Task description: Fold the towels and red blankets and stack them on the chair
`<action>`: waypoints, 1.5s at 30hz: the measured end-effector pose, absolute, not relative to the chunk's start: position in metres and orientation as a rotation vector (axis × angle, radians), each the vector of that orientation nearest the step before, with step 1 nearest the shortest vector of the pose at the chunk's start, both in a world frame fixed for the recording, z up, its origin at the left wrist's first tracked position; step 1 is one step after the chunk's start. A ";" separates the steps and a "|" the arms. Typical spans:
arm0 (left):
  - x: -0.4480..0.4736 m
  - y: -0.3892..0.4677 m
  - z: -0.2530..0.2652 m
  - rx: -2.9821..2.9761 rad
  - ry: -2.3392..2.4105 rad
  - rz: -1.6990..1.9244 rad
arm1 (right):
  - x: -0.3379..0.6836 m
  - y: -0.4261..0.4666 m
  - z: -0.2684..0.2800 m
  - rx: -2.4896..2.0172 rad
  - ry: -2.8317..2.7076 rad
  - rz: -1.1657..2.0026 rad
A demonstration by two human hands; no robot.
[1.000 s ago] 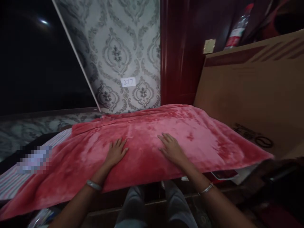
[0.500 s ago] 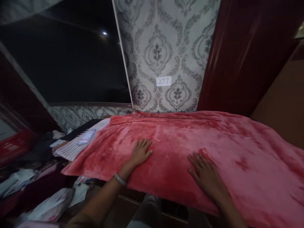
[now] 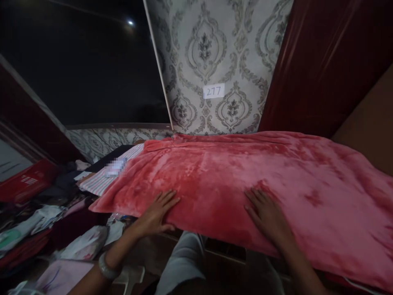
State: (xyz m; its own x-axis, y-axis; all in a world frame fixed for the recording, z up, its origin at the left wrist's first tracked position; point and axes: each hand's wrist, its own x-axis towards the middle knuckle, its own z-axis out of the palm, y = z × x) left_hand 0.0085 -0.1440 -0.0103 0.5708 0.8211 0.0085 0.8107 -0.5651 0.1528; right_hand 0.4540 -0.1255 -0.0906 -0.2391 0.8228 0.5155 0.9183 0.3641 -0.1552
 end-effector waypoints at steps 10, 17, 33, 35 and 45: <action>0.011 -0.146 -0.047 3.055 1.121 0.524 | 0.418 -0.206 -0.076 -1.299 -2.344 -0.251; 0.013 -0.151 -0.040 3.120 1.079 0.585 | 0.419 -0.214 -0.072 -1.139 -2.272 -0.300; 0.025 -0.123 0.010 2.657 1.444 0.681 | 0.421 -0.171 -0.020 -1.323 -1.933 -0.373; 0.024 -0.119 0.019 2.687 1.519 0.717 | 0.422 -0.170 -0.015 -1.326 -1.938 -0.390; 0.020 -0.120 0.051 2.678 1.387 0.713 | 0.436 -0.182 0.025 -1.300 -1.973 -0.414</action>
State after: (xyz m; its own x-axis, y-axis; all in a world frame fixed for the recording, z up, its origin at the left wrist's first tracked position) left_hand 0.0197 -0.1200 0.0514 0.4939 0.7830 0.3782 0.7633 -0.5987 0.2427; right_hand 0.4362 -0.1817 0.0252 -0.2268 0.6574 0.7186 0.8910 0.4381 -0.1196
